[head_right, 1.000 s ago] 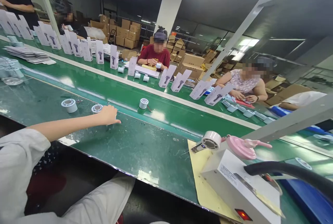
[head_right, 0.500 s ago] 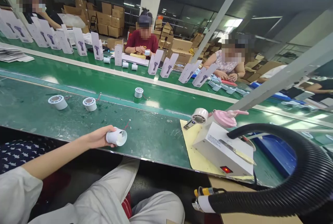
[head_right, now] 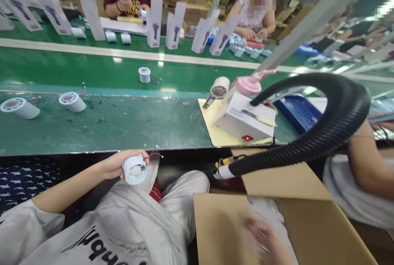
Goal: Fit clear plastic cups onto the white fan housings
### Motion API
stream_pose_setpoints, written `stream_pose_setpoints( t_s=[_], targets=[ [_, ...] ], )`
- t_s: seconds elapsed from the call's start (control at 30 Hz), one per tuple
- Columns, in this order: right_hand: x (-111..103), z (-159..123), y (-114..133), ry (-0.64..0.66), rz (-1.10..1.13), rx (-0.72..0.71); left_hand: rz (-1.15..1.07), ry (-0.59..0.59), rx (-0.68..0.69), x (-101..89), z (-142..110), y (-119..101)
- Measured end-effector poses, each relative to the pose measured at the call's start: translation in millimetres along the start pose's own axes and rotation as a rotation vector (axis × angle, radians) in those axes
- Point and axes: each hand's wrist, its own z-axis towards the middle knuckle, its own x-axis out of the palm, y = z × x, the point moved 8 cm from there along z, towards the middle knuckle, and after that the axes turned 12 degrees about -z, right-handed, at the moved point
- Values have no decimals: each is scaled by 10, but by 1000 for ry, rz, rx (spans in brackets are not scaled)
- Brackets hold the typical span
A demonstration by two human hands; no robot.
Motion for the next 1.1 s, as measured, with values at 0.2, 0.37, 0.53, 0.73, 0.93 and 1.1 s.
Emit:
stream_pose_setpoints(
  t_s=[0.2, 0.37, 0.53, 0.73, 0.93, 1.1],
  targets=[
    [1221, -20, 1369, -8, -446, -708, 319, 120, -43, 278, 18, 177],
    [1557, 244, 1508, 170, -488, -639, 912, 122, 404, 449, -210, -74],
    [1559, 265, 1366, 430, 27, -359, 821, 66, 586, 332, -230, -80],
    [1471, 321, 1232, 324, 268, -115, 849, 175, 702, 282, -152, -5],
    [1430, 365, 1096, 302, 455, 0, 842, 382, 560, 384, -114, 107],
    [1423, 329, 1110, 362, 451, -149, 608, 276, 414, 320, -83, 168]
  ],
)
